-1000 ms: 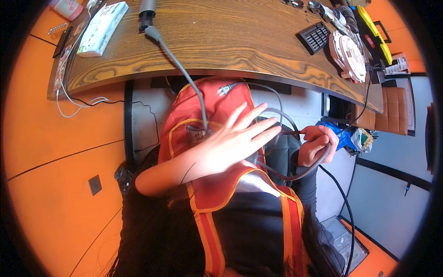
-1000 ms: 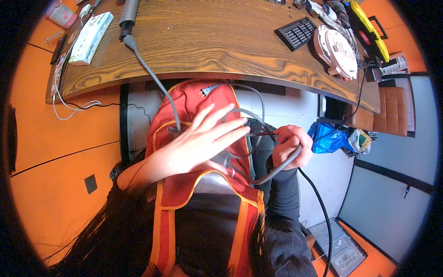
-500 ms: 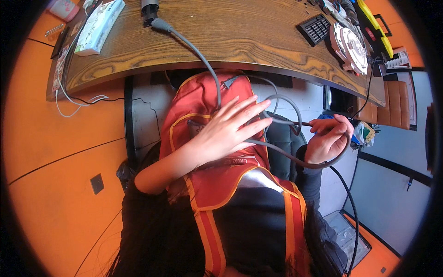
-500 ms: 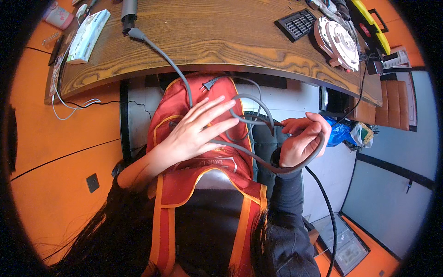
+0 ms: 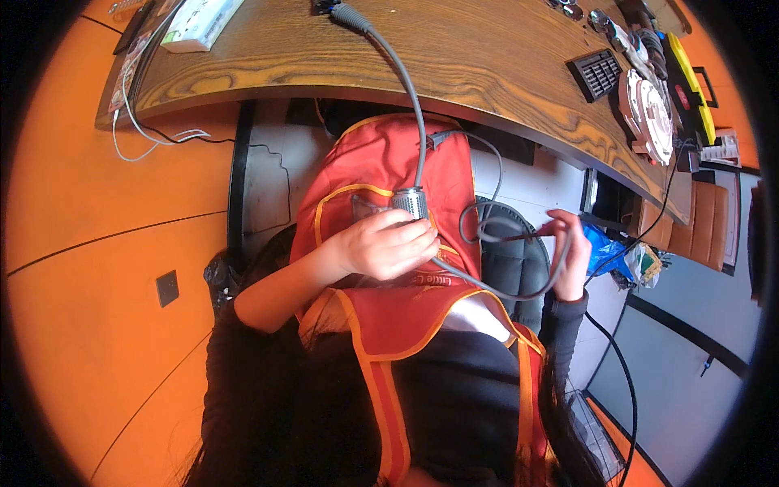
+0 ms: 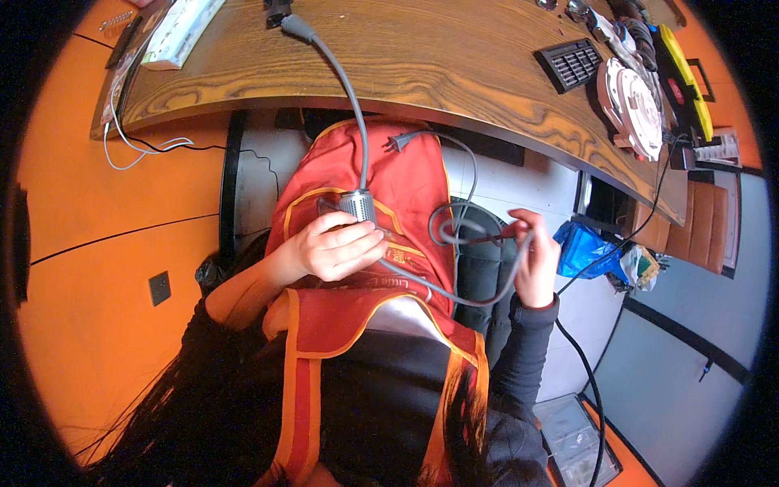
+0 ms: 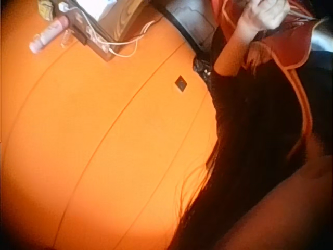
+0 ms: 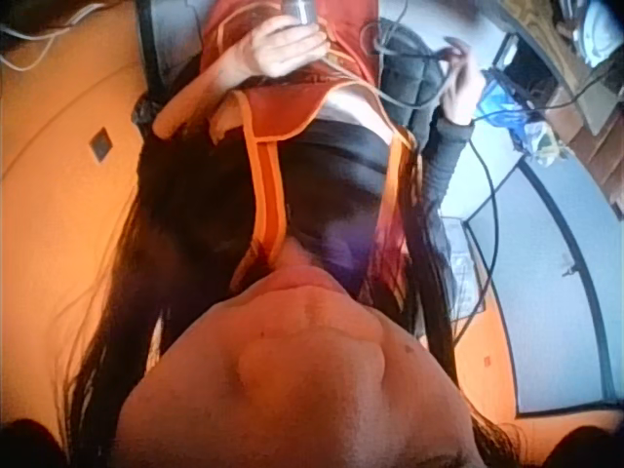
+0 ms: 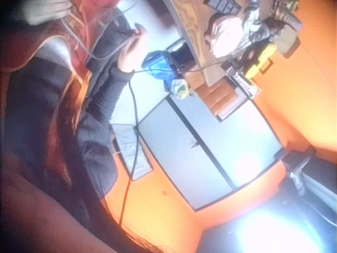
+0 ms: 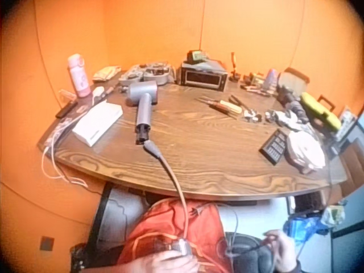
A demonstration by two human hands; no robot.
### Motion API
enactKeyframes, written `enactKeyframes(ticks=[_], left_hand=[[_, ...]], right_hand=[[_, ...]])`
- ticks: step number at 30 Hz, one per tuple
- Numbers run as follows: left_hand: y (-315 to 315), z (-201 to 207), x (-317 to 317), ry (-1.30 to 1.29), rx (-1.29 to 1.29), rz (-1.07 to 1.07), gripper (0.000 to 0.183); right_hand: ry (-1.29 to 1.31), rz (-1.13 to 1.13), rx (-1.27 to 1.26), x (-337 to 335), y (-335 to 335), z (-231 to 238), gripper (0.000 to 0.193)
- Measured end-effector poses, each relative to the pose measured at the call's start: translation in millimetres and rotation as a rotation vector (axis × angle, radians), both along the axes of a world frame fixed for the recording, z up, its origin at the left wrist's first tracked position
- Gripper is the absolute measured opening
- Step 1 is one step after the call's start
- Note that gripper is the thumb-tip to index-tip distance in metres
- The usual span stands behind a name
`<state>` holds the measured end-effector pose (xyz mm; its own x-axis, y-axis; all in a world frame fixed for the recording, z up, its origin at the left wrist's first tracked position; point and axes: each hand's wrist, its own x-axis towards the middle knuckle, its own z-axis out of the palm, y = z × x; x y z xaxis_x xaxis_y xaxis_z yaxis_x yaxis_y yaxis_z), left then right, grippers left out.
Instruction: The person assembles a hairdryer by attaching the rear filter and securing the power cord with a screwdriver. They then open a disassembled appliance, inspect its internal components, and use a screwdriver to adjust parts inside.
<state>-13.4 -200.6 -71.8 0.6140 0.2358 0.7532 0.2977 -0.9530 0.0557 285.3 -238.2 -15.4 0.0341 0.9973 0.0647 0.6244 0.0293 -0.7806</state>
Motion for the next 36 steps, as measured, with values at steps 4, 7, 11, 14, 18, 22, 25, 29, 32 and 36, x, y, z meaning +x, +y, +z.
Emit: enactKeyframes(ticks=[4,7,11,14,18,22,25,29,32,36], left_hand=[[5.9,-0.9,-1.9,0.049,0.008,-0.019,0.018],[8.4,0.3,-0.6,0.021,-0.017,-0.001,0.019],[13.6,5.3,4.1,-0.001,-0.030,-0.018,0.025],[15.0,13.1,3.5,-0.057,-0.236,-0.011,0.025],[-5.8,28.0,-2.3,-0.348,-0.683,0.263,0.061],[-9.7,36.6,3.4,-0.792,-2.239,-0.664,0.074],[7.6,42.4,18.6,-0.975,-2.224,-0.800,0.062],[34.0,54.4,25.7,-1.365,-2.324,-0.546,0.038],[41.0,61.8,25.4,-1.384,-2.212,-0.740,0.027],[34.9,67.7,30.9,-1.371,-2.077,-0.649,0.022]], right_hand=[[-0.312,0.188,0.101,-22.6,6.6,17.5,0.045],[-0.098,0.275,0.150,-59.8,5.0,30.1,0.043],[0.133,0.315,-0.298,-111.8,4.7,15.1,0.027],[0.205,0.415,-0.370,-107.0,3.7,14.8,0.020],[0.154,0.396,-0.283,-82.9,-10.7,30.8,0.017],[0.126,0.504,-0.095,-83.6,-11.9,23.9,0.012],[0.071,0.653,0.059,-85.1,-6.4,12.4,0.008],[0.108,0.739,0.137,-81.8,-2.2,15.6,0.013],[-0.009,0.762,0.086,-85.7,6.3,30.7,0.021],[0.208,0.778,0.276,-95.6,25.4,62.9,0.022]])
